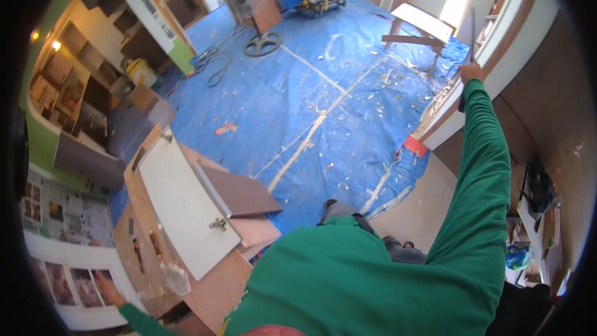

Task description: The person uses a screwdriver to tighten screws on a metal hinge attached to a white cabinet door. They repeatedly adjust the hinge and check its alignment while working on the cabinet.

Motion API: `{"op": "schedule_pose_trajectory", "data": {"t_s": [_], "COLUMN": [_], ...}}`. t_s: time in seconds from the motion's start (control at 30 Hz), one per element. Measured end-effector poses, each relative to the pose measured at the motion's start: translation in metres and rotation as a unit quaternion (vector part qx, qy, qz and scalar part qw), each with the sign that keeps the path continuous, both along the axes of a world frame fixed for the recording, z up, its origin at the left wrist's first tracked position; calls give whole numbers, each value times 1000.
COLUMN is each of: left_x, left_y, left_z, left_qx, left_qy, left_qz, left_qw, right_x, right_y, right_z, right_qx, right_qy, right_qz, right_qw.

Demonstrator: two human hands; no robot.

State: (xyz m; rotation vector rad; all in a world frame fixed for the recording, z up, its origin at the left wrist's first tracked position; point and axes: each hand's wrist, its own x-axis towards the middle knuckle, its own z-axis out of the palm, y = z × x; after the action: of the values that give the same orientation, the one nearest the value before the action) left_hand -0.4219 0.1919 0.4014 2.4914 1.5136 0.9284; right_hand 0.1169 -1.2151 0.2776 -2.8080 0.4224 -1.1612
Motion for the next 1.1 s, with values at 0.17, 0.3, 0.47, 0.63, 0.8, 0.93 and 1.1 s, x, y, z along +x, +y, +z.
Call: {"op": "schedule_pose_trajectory", "data": {"t_s": [0.17,0.3,0.47,0.63,0.8,0.93,1.1], "left_x": [139,261,232,179,143,133,113], "left_y": [-87,-296,-193,-227,-256,-268,-266], "left_z": [-113,-90,-70,-25,-5,-5,-2], "left_qx": [37,-184,-19,157,219,239,257], "left_qy": [-59,-55,-42,-24,-13,-6,6], "left_qz": [-56,-278,-207,-91,-44,-24,27], "left_qw": [996,941,977,983,975,971,966], "right_x": [-13,-17,-14,-120,-149,-135,-117], "right_y": [39,186,143,-32,2,1,-13], "right_z": [6,27,56,97,117,114,109], "right_qx": [110,171,76,249,225,217,147], "right_qy": [95,122,128,106,119,118,119], "right_qz": [-26,159,74,-170,-254,-228,-223], "right_qw": [989,965,986,948,933,942,956]}}
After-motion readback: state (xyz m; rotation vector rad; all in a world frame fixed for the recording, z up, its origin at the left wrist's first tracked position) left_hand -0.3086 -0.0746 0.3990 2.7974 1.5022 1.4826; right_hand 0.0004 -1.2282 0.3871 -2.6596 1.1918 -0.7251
